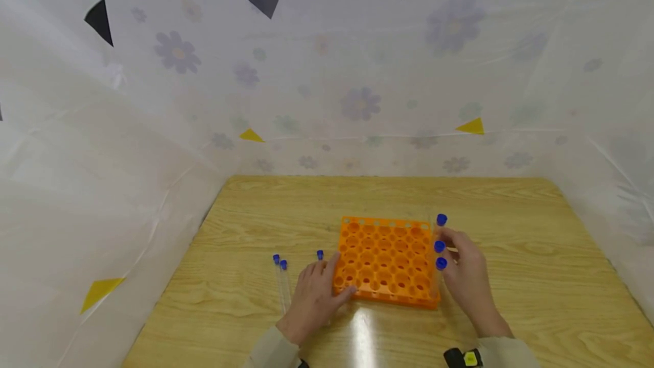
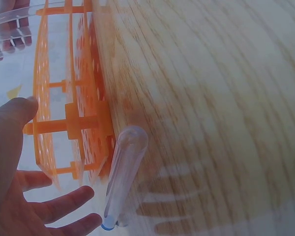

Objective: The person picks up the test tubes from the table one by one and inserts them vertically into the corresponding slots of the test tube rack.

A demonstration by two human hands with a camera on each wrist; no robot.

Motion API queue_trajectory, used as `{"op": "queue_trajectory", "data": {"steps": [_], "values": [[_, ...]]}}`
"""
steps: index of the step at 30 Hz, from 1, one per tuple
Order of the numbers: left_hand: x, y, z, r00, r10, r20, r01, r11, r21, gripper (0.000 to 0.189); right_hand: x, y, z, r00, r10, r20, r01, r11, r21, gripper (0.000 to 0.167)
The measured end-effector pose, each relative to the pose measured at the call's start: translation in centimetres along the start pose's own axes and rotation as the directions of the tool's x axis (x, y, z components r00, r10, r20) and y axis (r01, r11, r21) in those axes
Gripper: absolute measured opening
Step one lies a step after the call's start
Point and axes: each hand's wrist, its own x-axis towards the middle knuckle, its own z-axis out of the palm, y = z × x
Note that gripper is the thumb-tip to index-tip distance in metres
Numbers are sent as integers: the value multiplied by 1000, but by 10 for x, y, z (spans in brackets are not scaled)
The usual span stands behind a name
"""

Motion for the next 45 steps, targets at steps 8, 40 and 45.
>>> {"op": "queue_trajectory", "data": {"steps": [8,40,45], "values": [[0,0,-1,1000,-13,13,13,1000,-1,78,-3,5,3,1000,7,28,-6,1000,-28,39],[0,1,0,1000,-2,3,2,1000,17,76,-9,10,2,981,132,139,-110,981,-158,26],[0,1,1,1000,10,-17,-10,1000,16,76,-16,17,0,980,141,140,-125,985,-117,26]]}}
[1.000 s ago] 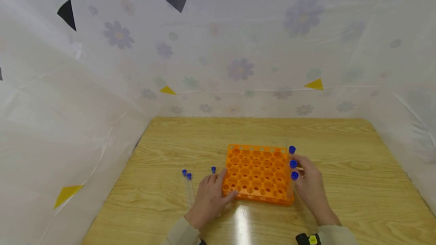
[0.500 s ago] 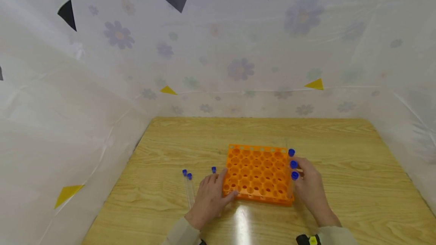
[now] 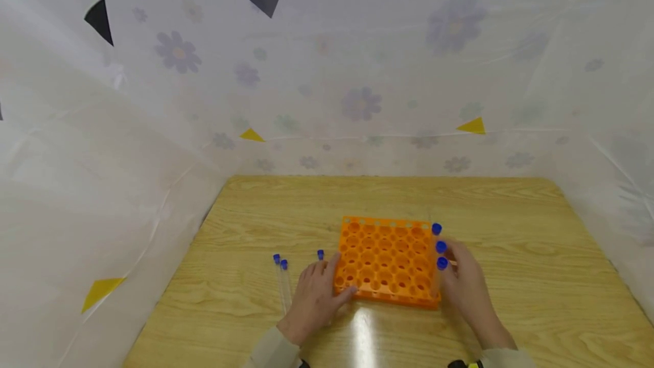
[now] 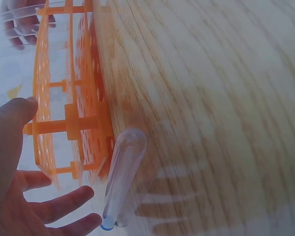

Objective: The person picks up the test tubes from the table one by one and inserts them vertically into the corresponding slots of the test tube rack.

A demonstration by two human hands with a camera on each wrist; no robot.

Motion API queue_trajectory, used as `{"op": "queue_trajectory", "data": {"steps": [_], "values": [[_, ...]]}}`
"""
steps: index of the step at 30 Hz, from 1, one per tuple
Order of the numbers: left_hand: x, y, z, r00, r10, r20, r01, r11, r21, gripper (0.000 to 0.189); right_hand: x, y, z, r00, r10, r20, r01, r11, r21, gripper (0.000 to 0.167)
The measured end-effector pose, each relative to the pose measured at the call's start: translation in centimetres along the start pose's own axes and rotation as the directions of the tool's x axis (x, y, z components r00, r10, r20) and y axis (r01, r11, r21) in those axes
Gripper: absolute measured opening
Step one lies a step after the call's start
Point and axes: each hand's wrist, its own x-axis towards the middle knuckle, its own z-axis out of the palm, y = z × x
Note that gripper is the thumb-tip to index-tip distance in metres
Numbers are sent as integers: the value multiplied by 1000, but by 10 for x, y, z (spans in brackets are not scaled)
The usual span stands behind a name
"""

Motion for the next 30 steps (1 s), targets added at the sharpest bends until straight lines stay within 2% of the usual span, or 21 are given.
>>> {"op": "queue_trajectory", "data": {"steps": [5,12,15,18,23,25,30], "values": [[0,0,0,1000,6,-13,-6,1000,-3,75,-13,6,-2,1000,-1,-5,1,999,47,30],[-1,-1,0,1000,1,-7,-1,1000,-6,76,-32,7,-4,1000,-10,5,9,1000,9,32],[-1,-1,1,1000,0,-3,0,1000,-7,76,-40,8,-6,999,6,46,-6,1000,1,38],[-1,-1,1,1000,3,-6,-3,1000,-10,77,-48,8,-7,992,44,119,-42,999,-20,46],[-1,-1,0,1000,7,-14,-7,1000,-14,76,-52,4,-6,965,100,243,-83,993,-81,56],[-1,-1,0,1000,9,-15,-9,1000,-15,76,-53,1,-5,959,107,264,-78,990,-120,62],[-1,0,0,1000,7,-12,-7,1000,-15,77,-55,-5,-2,959,114,259,-60,977,-206,70]]}}
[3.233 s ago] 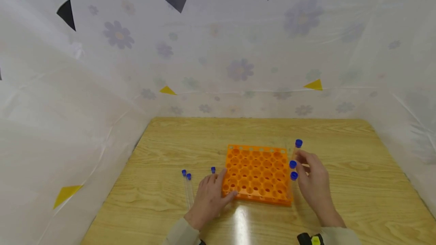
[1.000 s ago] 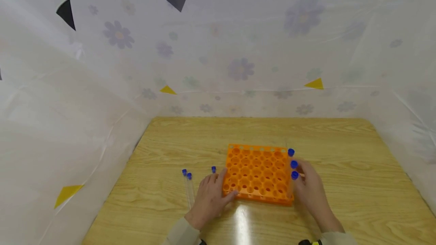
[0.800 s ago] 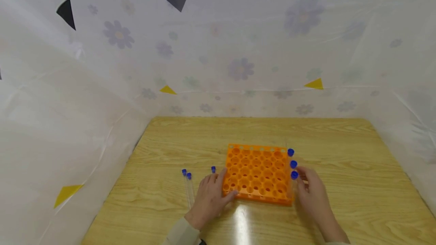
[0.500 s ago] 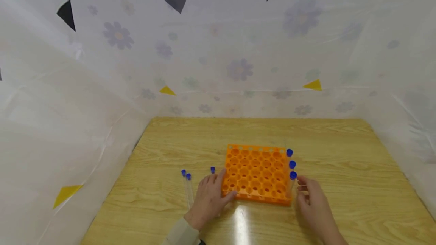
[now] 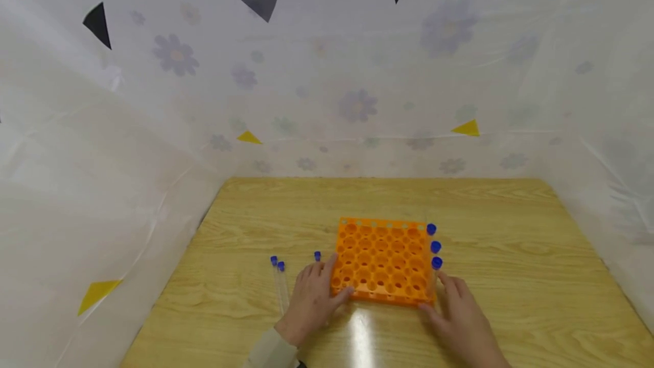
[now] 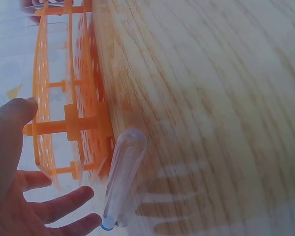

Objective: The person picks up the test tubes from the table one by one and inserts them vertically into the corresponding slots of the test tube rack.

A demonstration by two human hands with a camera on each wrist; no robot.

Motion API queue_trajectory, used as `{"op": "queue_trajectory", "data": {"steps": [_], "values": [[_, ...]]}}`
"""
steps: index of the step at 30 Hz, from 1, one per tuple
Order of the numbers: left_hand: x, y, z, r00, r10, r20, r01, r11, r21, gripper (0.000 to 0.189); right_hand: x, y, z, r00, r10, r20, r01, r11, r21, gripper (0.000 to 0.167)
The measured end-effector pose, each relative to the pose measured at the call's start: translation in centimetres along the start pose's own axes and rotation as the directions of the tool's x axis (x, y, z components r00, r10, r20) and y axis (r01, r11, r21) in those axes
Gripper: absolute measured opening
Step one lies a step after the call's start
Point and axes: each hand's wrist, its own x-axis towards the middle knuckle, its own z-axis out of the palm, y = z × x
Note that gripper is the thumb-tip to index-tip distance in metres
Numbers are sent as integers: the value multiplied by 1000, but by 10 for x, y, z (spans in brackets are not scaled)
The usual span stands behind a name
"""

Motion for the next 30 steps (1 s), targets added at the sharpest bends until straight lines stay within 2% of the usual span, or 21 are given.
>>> {"op": "queue_trajectory", "data": {"steps": [6,10,15,20,30], "values": [[0,0,1,1000,-10,12,10,1000,-7,77,3,-4,4,999,33,6,-32,996,-85,81],[1,0,1,1000,-14,20,14,1000,-17,77,3,-6,5,999,48,12,-47,994,-104,89],[1,-1,2,1000,-15,20,16,1000,-18,77,3,-8,7,999,21,-39,-26,991,-130,88],[1,-1,1,1000,-9,14,10,1000,-18,77,5,-12,5,996,-1,-89,-16,979,-201,86],[0,-1,0,1000,7,-11,-7,1000,7,76,4,-19,1,996,67,-67,-83,959,-272,89]]}}
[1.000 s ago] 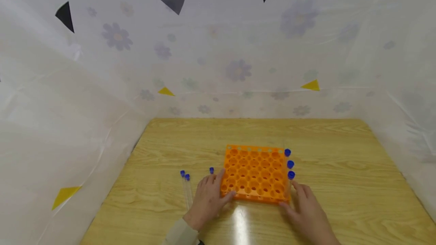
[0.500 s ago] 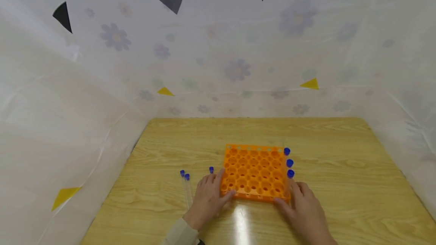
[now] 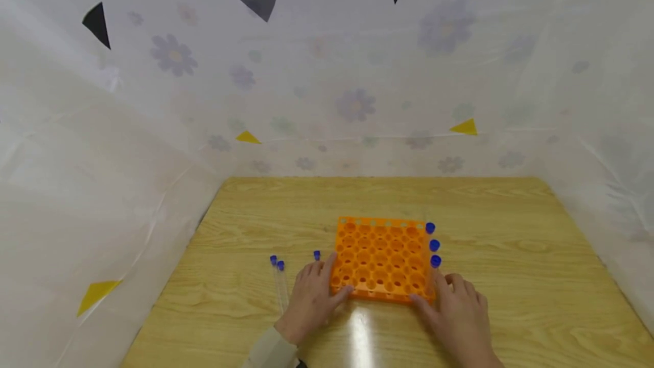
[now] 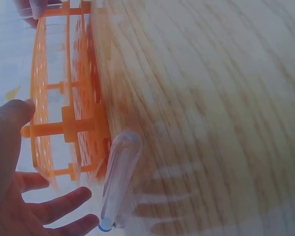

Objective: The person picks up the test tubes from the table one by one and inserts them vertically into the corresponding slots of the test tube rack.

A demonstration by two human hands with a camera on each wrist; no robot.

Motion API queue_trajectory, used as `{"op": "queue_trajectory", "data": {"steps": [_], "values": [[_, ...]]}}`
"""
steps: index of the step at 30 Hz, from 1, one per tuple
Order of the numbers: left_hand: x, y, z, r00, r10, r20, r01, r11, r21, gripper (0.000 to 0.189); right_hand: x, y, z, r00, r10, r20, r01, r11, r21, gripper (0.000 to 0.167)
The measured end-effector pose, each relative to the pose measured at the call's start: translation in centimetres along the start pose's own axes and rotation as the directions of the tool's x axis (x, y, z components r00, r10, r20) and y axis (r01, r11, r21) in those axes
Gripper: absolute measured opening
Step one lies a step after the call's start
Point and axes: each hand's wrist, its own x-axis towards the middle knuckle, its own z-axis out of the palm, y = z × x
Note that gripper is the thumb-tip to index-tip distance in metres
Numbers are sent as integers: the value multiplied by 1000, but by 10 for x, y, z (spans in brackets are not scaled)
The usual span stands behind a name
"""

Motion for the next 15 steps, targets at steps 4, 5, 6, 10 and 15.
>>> {"op": "queue_trajectory", "data": {"steps": [4,5,6,10,15], "values": [[0,0,1,1000,3,2,-3,1000,1,76,1,2,1,1000,11,16,-10,1000,-9,90],[0,0,2,1000,2,2,-2,1000,-2,77,1,2,2,1000,12,20,-11,1000,-12,90],[-1,0,2,1000,0,5,0,1000,-6,77,1,2,2,1000,10,19,-10,1000,-14,90],[-2,-2,1,1000,-11,28,12,999,-30,76,0,2,3,1000,2,17,-1,1000,-23,89],[1,-7,-8,999,-34,26,36,995,-92,65,0,2,1,1000,-9,0,9,1000,-21,88]]}}
